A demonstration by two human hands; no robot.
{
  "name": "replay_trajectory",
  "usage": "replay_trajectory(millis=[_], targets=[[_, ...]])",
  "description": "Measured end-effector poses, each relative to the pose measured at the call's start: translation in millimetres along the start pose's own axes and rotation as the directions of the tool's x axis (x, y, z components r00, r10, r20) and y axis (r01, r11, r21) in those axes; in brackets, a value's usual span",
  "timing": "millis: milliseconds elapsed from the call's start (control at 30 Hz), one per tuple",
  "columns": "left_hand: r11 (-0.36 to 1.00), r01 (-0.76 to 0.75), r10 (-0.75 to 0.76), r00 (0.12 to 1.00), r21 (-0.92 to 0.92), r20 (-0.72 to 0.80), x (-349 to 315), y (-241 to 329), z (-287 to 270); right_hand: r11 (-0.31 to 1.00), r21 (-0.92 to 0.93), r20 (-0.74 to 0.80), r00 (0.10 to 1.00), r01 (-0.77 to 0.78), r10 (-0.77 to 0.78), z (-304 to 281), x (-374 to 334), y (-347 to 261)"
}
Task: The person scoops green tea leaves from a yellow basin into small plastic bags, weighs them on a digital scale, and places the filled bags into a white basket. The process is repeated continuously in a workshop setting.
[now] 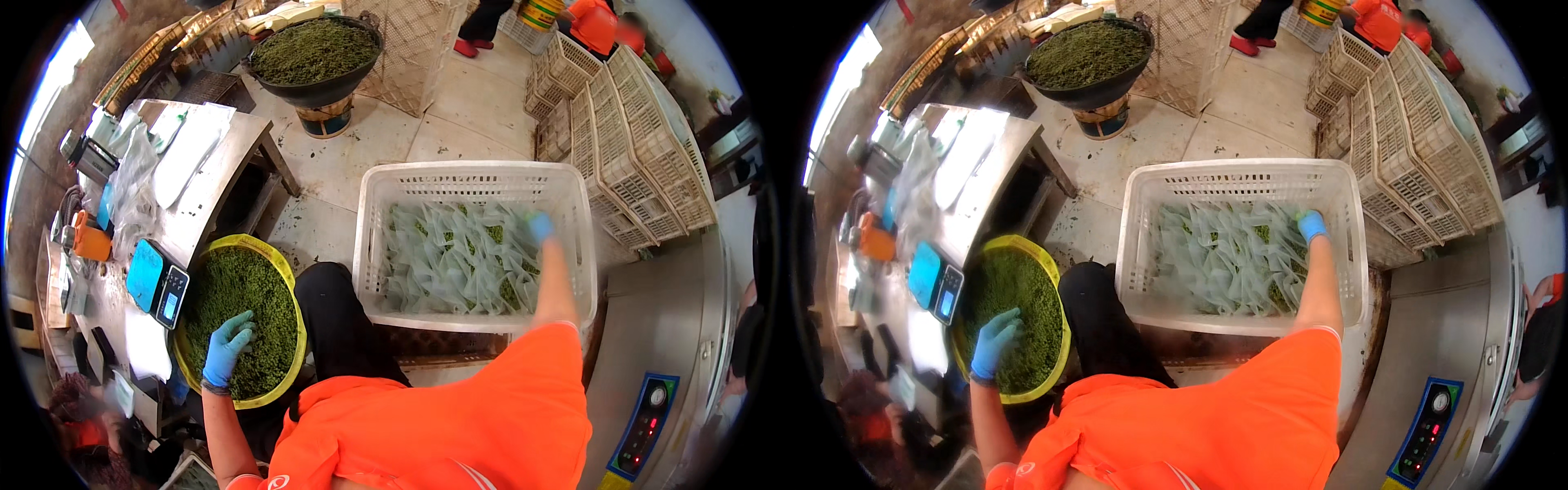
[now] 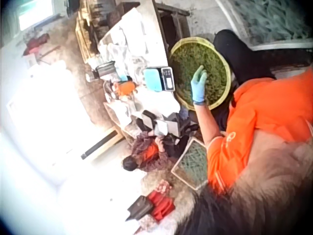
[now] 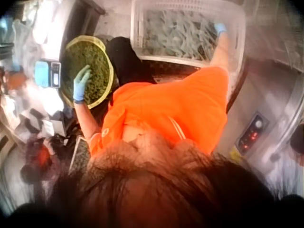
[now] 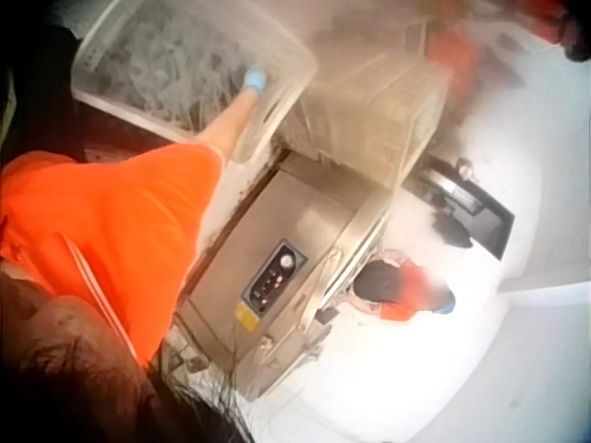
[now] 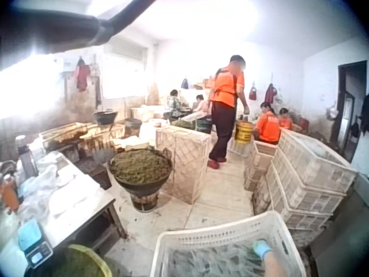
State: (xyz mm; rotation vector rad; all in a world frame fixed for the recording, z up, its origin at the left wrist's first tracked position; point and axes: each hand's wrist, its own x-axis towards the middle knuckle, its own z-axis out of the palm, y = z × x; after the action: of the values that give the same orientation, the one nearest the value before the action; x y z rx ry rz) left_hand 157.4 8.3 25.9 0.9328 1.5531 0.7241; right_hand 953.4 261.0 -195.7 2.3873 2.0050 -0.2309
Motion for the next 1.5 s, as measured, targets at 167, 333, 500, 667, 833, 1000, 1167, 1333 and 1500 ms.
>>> replay_trajectory(millis=[167, 333, 500, 667, 833, 1000, 1167, 1333, 1500], targets=[[0.999, 0.023, -0.023, 1.0, -0.022, 0.011, 1.2, -15.4, 6.4, 0.993, -0.037, 0.19, 0.974, -0.114, 0.119, 1.7, 2.2, -15.3], [1.0, -0.016, 0.016, 1.0, 0.021, 0.0, -5.4, -5.2, 5.1, 0.984, -0.11, 0.124, 0.98, -0.142, 0.156, -62.6, -36.9, -101.1], [1.0, -0.017, 0.018, 0.996, 0.008, -0.086, -3.9, -36.0, -20.9, 0.89, 0.282, -0.177, 0.931, 0.359, -0.32, -177.1, -194.4, -292.3], [0.994, -0.108, 0.107, 0.994, -0.012, -0.032, -3.3, -25.3, -7.5, 0.792, -0.07, 0.064, 0.795, 0.607, -0.603, -97.6, -315.7, -343.4], [0.992, -0.117, 0.116, 0.993, -0.045, -0.038, -24.1, -36.5, -8.5, 0.676, -0.344, -0.198, 0.654, 0.651, -0.73, -61.8, -286.5, -332.5], [0.988, -0.143, 0.139, 0.988, -0.063, -0.067, -44.7, -50.0, -16.5, 0.718, -0.355, -0.018, 0.764, 0.598, -0.645, -84.6, -214.7, -353.3], [0.981, -0.147, 0.13, 0.982, -0.125, -0.138, -54.7, -70.7, -29.3, 0.727, -0.377, 0.033, 0.792, 0.574, -0.609, -103.0, -126.6, -368.7], [0.984, -0.123, 0.088, 0.967, -0.132, -0.24, -64.8, -88.7, -32.2, 0.818, -0.297, 0.05, 0.864, 0.492, -0.501, -108.5, -54.5, -408.9], [0.958, -0.127, 0.051, 0.958, -0.256, -0.283, -62.0, -97.2, -33.7, 0.849, -0.258, 0.054, 0.884, 0.461, -0.464, -103.1, 2.8, -452.8]])
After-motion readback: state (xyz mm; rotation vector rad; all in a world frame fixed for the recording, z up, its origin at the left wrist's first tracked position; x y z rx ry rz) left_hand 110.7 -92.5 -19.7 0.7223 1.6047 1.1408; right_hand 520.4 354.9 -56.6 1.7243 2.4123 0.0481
